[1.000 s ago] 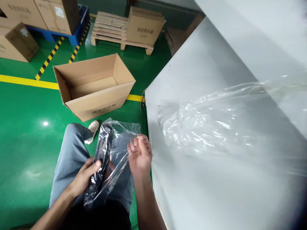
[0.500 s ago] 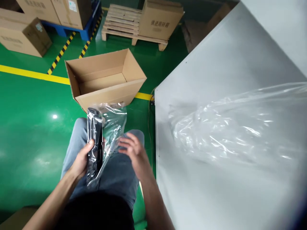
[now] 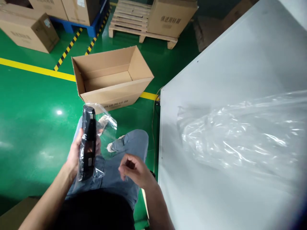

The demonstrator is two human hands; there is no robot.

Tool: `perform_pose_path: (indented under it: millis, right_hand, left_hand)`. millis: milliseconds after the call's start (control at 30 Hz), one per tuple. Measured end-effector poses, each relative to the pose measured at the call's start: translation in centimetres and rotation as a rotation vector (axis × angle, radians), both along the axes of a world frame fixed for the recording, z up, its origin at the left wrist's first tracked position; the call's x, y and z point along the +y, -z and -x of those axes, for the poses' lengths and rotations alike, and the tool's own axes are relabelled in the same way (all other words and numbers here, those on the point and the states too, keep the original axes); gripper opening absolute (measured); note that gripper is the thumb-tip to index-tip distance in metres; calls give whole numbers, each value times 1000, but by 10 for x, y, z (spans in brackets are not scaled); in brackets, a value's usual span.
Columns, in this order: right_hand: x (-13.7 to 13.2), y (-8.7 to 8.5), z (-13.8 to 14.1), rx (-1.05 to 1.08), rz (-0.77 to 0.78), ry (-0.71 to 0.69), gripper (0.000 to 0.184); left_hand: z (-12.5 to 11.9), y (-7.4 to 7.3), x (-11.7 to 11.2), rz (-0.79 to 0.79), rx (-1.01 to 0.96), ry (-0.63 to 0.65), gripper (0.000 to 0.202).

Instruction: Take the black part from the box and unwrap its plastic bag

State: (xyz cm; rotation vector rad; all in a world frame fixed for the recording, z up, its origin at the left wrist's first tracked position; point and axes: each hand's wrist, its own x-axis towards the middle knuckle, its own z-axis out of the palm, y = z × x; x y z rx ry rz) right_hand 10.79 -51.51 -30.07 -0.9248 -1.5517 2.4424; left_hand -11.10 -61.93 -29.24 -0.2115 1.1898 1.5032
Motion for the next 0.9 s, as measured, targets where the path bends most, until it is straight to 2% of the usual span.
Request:
perform_pose_path:
  millis: [100, 167, 300, 467, 567, 733, 833, 900]
  right_hand:
    - [6, 4, -10, -20, -27, 34, 42]
    - [8, 4, -14, -24, -21, 6, 42]
    - [10, -6, -21, -41, -70, -42, 38]
    - [15, -25, -27, -77, -187, -106, 30]
    - [19, -28, -34, -109, -232, -128, 28]
    - [26, -22, -50, -182, -239, -153, 31]
    - [31, -10, -59, -155, -191, -135, 34]
    - [36, -1, -65, -88, -166, -102, 44]
  left_hand:
    - [1, -5, -3, -21, -83, 30, 77]
    - [0, -5, -6, -50, -97, 73, 81]
    - [1, 3, -11, -48, -86, 107, 86]
    - [0, 15, -10, 46, 61, 143, 56]
    - [-1, 17, -9, 119, 123, 146, 49]
    - [1, 8, -12, 124, 133, 205, 53]
    - [2, 2, -10, 124, 126, 188, 55]
    - [3, 0, -9, 132, 114, 186, 56]
